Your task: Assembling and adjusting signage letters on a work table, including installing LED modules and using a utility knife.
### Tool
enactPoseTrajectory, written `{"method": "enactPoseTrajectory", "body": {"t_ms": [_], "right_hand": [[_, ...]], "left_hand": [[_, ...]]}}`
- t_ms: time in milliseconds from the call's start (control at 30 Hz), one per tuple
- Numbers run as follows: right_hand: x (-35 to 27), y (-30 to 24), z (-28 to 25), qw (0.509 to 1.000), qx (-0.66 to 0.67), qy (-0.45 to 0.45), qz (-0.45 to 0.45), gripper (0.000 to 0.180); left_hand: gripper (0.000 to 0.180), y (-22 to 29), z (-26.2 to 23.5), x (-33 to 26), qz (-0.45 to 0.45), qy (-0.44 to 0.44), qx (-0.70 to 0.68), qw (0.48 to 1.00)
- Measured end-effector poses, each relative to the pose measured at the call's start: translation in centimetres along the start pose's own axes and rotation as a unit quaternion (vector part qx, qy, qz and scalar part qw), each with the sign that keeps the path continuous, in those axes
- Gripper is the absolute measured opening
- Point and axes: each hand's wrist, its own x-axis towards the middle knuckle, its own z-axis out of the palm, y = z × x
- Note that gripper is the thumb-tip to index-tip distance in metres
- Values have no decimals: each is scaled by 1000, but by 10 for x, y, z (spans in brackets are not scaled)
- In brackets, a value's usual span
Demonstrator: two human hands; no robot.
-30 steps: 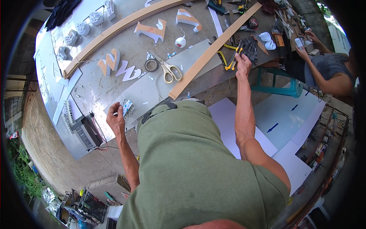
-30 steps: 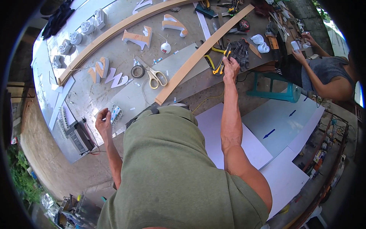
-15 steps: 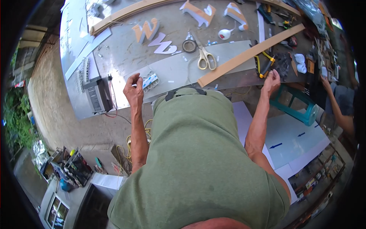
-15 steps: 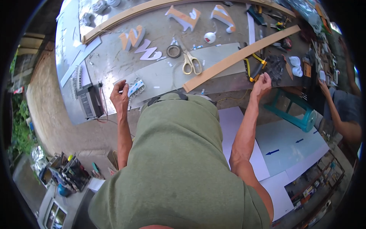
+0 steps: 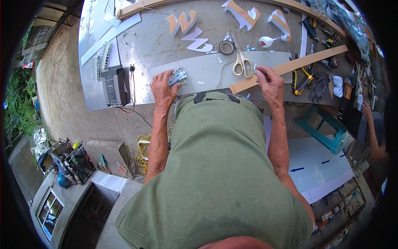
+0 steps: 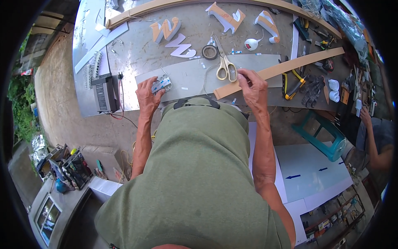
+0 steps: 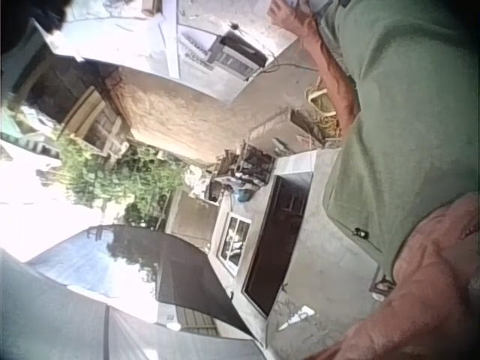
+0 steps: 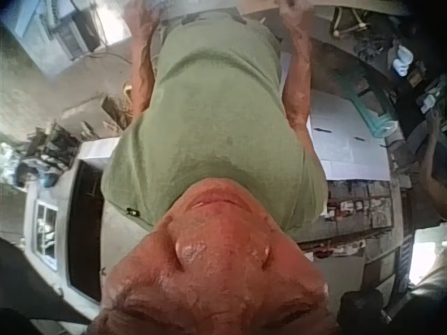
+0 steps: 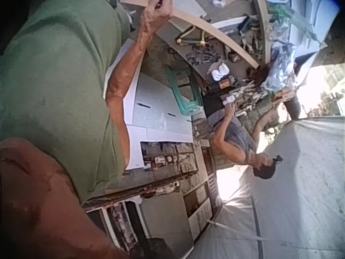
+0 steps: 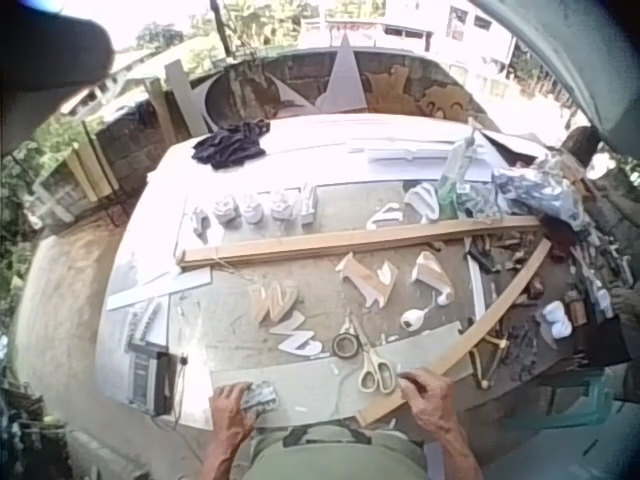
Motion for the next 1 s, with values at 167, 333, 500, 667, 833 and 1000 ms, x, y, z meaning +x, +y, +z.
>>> {"method": "enactPoseTrajectory", "body": {"t_ms": [167, 333, 500, 667, 833, 1000], "right_hand": [[24, -23, 52, 981, -28, -165, -99, 18], [44, -22, 114, 935, -82, -275, -210, 21], [54, -14, 169, 892, -132, -315, -297, 22], [50, -3, 193, 859, -161, -342, -347, 35], [47, 6, 200, 869, -170, -294, -360, 36], [48, 19, 213, 881, -170, -236, -372, 29]], "left_hand": [[52, -9, 9, 5, -33, -24, 6, 999], [46, -8, 15, 19, -14, -46, 2, 999], [40, -11, 14, 16, 27, -23, -44, 998], [38, -3, 10, 11, 26, -43, -19, 999], [34, -8, 19, 15, -11, -39, -79, 996], [24, -8, 14, 17, -48, -93, -123, 987]]}}
